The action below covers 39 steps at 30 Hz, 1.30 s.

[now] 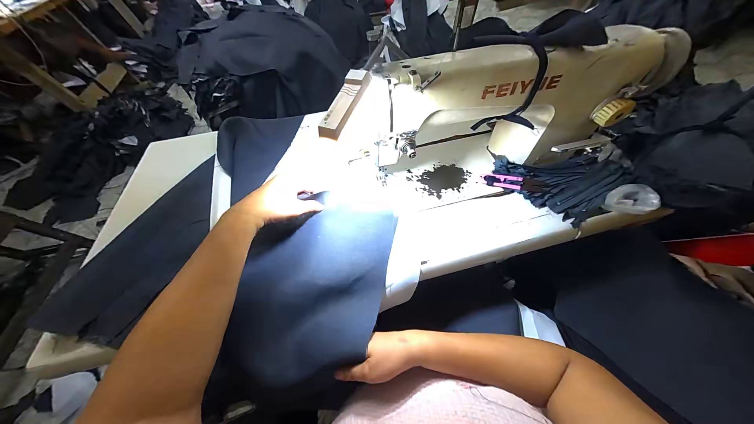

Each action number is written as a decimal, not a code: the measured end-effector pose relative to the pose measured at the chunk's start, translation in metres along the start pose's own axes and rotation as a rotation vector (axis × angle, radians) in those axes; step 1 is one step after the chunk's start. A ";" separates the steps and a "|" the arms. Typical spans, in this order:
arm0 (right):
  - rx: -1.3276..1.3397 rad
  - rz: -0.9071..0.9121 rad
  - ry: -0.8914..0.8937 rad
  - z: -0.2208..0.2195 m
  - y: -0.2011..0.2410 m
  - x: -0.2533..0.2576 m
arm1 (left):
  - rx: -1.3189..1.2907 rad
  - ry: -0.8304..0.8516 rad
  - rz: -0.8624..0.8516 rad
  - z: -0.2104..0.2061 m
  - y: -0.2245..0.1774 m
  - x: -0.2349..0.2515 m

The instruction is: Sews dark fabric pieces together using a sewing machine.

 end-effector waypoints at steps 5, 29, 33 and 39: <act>-0.077 0.030 0.030 0.005 0.005 -0.027 | 0.019 -0.149 -0.144 0.003 -0.023 0.011; -0.763 0.004 -1.107 0.123 -0.024 -0.081 | -0.015 -0.554 -0.270 -0.105 -0.011 -0.036; -0.779 -0.105 -0.956 0.145 -0.033 -0.060 | -0.027 -0.588 -0.339 -0.103 -0.011 -0.041; -0.784 0.002 -0.985 0.139 -0.026 -0.060 | -0.022 -0.388 -0.332 -0.100 -0.010 -0.039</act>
Point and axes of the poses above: each hand's wrist, its own x-axis towards the middle knuckle, its own z-axis out of the back of the hand, y = z × x, the point moved 2 cm from there along x, towards the middle knuckle, and after that the axes turned 9 degrees about z, right-handed, at the moved point
